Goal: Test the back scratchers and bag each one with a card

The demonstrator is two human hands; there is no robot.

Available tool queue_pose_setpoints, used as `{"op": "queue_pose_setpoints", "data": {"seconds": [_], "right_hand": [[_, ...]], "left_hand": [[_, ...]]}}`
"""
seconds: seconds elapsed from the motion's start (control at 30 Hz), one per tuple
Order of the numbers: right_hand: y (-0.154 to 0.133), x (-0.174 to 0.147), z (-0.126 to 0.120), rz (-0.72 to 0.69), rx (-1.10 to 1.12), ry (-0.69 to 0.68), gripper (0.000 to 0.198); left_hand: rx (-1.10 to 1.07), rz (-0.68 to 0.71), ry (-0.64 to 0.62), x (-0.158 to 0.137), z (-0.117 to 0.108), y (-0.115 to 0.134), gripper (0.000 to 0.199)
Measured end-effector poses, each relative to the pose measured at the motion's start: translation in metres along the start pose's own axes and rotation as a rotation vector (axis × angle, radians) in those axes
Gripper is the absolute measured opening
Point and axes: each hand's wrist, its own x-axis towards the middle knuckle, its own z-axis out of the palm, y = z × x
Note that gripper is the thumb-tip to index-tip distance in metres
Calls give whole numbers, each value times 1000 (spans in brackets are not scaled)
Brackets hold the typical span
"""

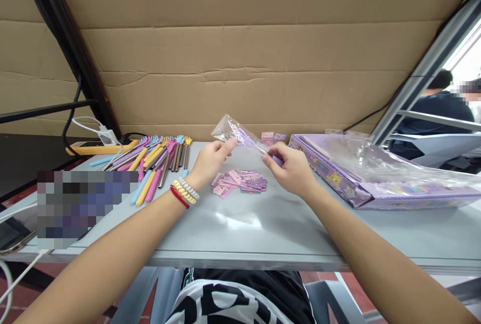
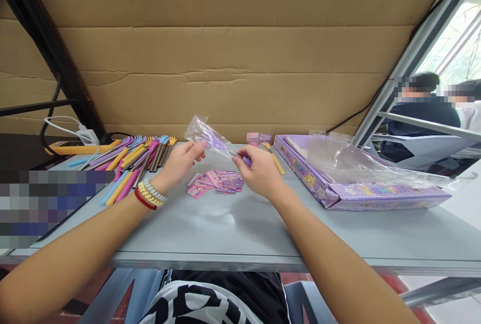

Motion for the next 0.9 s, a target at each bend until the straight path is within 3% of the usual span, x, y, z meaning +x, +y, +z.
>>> {"op": "queue_pose_setpoints", "data": {"seconds": [0.1, 0.2, 0.33, 0.43, 0.57, 0.77, 0.9], "right_hand": [[-1, 0, 0, -8, 9, -18, 14], [-4, -1, 1, -33, 41, -100, 13], [-7, -3, 8, -40, 94, -185, 7], [-7, -5, 11, -18, 112, -209, 19], [-5, -5, 7, 74, 118, -283, 34], [4, -1, -1, 174, 75, -338, 28], [4, -2, 1, 160, 111, -324, 24]], "left_hand": [[-351, -95, -59, 6, 0, -5, 44], [-602, -60, -133, 5, 1, -2, 34], [-731, -56, -213, -2, 5, 4, 30], [-736, -99, -226, -4, 8, 6, 29], [-737, -108, -143, 0, 4, 6, 26], [-794, -102, 85, 12, -17, 2, 20], [-806, -95, 90, 14, -21, 0, 24]]}}
